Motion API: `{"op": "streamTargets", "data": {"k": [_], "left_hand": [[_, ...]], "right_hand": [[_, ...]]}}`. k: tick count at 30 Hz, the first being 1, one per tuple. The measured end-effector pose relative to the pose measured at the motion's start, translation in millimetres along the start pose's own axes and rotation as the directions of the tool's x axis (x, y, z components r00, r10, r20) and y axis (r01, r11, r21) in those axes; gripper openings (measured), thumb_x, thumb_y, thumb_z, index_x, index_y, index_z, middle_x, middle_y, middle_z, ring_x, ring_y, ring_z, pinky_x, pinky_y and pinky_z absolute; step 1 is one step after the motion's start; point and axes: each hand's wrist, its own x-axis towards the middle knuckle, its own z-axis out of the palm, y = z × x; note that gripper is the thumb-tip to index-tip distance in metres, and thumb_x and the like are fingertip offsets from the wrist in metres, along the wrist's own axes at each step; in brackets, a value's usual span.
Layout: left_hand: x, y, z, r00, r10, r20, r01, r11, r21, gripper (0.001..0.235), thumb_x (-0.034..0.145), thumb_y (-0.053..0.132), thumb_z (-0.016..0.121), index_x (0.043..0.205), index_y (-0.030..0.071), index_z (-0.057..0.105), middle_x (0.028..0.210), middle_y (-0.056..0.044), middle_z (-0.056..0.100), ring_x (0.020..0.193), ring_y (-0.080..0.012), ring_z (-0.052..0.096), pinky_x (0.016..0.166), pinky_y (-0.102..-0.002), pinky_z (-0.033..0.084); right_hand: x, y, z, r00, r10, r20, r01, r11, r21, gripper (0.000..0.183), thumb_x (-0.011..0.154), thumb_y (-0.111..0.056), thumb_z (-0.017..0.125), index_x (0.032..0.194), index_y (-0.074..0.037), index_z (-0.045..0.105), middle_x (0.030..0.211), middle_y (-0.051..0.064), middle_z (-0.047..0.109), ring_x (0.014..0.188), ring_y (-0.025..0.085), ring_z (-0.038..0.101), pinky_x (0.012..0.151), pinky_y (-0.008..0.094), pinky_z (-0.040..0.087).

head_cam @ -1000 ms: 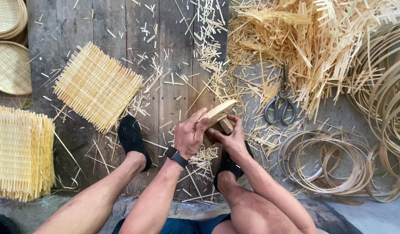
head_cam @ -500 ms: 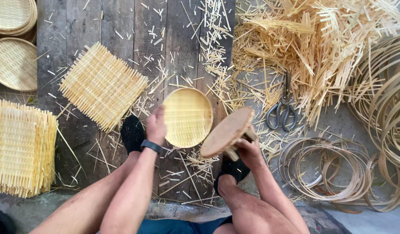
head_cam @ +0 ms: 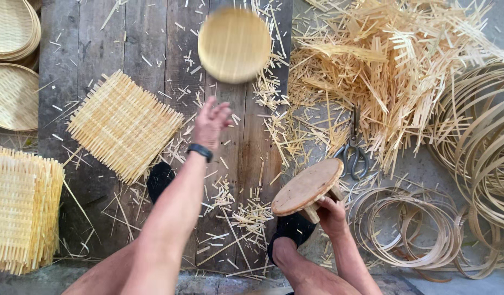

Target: The person sits on the floor and repeatedly places a woven bamboo mat over a circular wooden mold, then uses shears to trim the excess bamboo strips flush with the mold's edge. The person stacks the finished circular mats to the side.

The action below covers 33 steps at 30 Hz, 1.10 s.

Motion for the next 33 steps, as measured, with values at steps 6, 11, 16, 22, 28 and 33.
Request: {"op": "streamTargets", "data": {"k": [6, 11, 16, 22, 28, 33], "left_hand": [[-98, -69, 61, 0.843, -0.483, 0.236, 0.309, 0.795, 0.521, 0.047, 0.094, 0.048, 0.072, 0.119, 0.008, 0.074, 0.099, -0.005, 0.077, 0.083, -0.0137, 0.071, 0.07, -0.031, 0.055], [-122, -106, 22, 0.885, -0.465, -0.034, 0.464, 0.87, 0.165, 0.042, 0.093, 0.043, 0.068, 0.116, 0.007, 0.073, 0.102, -0.008, 0.077, 0.09, -0.019, 0.072, 0.082, -0.036, 0.059], [-87, -90, -42, 0.997, 0.019, 0.079, -0.047, 0.927, 0.372, 0.035, 0.096, 0.031, 0.073, 0.119, 0.005, 0.072, 0.102, -0.009, 0.077, 0.089, -0.017, 0.067, 0.08, -0.033, 0.056], [-41, -25, -164, 0.85, 0.518, 0.095, -0.213, 0.172, 0.962, 0.041, 0.088, 0.02, 0.077, 0.127, 0.015, 0.07, 0.126, -0.01, 0.073, 0.118, -0.0299, 0.065, 0.103, -0.041, 0.051], [-21, 19, -250, 0.98, 0.187, -0.064, 0.096, -0.168, 0.981, 0.097, 0.068, 0.044, 0.093, 0.142, 0.0, 0.047, 0.147, -0.023, 0.047, 0.139, -0.04, 0.041, 0.116, -0.043, 0.035], [-26, 23, -256, 0.982, 0.026, -0.186, 0.188, -0.107, 0.976, 0.098, 0.067, 0.045, 0.092, 0.146, 0.007, 0.049, 0.156, -0.015, 0.046, 0.147, -0.0352, 0.04, 0.118, -0.042, 0.039]], "right_hand": [[10, 13, 40, 0.994, 0.059, 0.09, -0.069, 0.992, 0.108, 0.054, 0.089, -0.016, 0.072, 0.137, 0.001, 0.053, 0.121, 0.015, 0.066, 0.108, 0.028, 0.064, 0.094, 0.046, 0.052], [16, 5, 85, 0.978, 0.148, 0.148, -0.183, 0.949, 0.256, 0.06, 0.093, -0.045, 0.057, 0.133, 0.0, 0.055, 0.135, 0.016, 0.064, 0.126, 0.03, 0.06, 0.107, 0.043, 0.048], [32, 27, 94, 0.977, 0.212, -0.013, -0.206, 0.931, -0.303, 0.047, 0.101, -0.031, 0.055, 0.141, -0.007, 0.056, 0.124, 0.007, 0.062, 0.111, 0.021, 0.052, 0.093, 0.041, 0.042], [33, 65, 65, 0.978, 0.172, 0.117, -0.121, 0.928, -0.352, 0.035, 0.105, -0.024, 0.054, 0.132, -0.001, 0.058, 0.118, 0.007, 0.069, 0.104, 0.016, 0.065, 0.09, 0.034, 0.055], [15, 67, 37, 0.947, 0.318, 0.045, -0.281, 0.888, -0.364, 0.035, 0.105, -0.029, 0.052, 0.123, -0.001, 0.063, 0.105, 0.014, 0.072, 0.092, 0.023, 0.069, 0.08, 0.039, 0.058], [14, 72, 34, 0.94, 0.338, 0.054, -0.293, 0.875, -0.384, 0.034, 0.104, -0.028, 0.051, 0.121, -0.001, 0.062, 0.102, 0.012, 0.072, 0.092, 0.021, 0.07, 0.079, 0.038, 0.058]]}}
